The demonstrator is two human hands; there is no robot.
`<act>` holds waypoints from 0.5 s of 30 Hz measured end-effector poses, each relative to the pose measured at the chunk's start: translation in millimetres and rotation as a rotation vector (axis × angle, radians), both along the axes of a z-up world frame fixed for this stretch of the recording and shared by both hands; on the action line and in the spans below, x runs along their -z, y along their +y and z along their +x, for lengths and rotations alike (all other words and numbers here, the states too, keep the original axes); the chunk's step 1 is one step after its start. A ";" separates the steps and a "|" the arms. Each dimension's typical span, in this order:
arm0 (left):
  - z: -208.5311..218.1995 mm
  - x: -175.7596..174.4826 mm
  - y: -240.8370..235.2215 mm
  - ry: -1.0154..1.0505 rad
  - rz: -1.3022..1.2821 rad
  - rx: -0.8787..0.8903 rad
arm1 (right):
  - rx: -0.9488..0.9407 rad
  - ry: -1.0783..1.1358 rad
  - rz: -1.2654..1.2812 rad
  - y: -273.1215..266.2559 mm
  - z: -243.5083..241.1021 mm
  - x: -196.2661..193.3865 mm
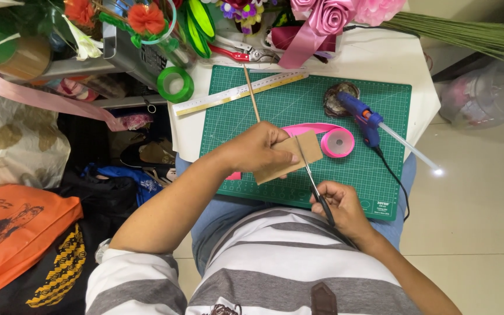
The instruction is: The person cuts a small piece of cardboard and a pink ribbon, then wraps the ribbon around the cardboard piece, folding and adjusting it to form a decorative bow-like shape.
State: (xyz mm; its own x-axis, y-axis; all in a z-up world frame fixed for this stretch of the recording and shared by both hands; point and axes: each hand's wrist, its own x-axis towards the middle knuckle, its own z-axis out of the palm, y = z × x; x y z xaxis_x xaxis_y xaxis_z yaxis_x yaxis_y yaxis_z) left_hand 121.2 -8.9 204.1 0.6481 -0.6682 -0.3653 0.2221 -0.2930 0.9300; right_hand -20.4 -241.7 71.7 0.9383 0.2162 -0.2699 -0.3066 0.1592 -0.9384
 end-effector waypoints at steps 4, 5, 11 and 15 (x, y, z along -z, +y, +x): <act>2.4 4.0 1.8 0.021 -0.007 0.002 | 0.004 -0.008 -0.018 0.2 0.4 5.5; 3.3 5.1 2.4 0.025 -0.007 0.003 | 0.014 0.006 -0.026 0.4 0.9 5.4; 6.0 -0.9 4.4 0.026 -0.004 -0.005 | 0.043 0.031 -0.039 3.7 2.4 1.3; 7.5 -2.2 4.0 0.019 0.004 -0.004 | 0.059 0.016 -0.070 5.5 5.0 0.8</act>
State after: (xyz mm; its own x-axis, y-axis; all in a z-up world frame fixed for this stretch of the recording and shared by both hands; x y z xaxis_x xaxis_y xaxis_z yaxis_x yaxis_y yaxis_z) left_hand 128.7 -4.9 206.3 0.6435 -0.6644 -0.3802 0.2409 -0.2957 0.9244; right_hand -15.5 -236.2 70.9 0.9441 0.1412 -0.2979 -0.3141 0.1115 -0.9428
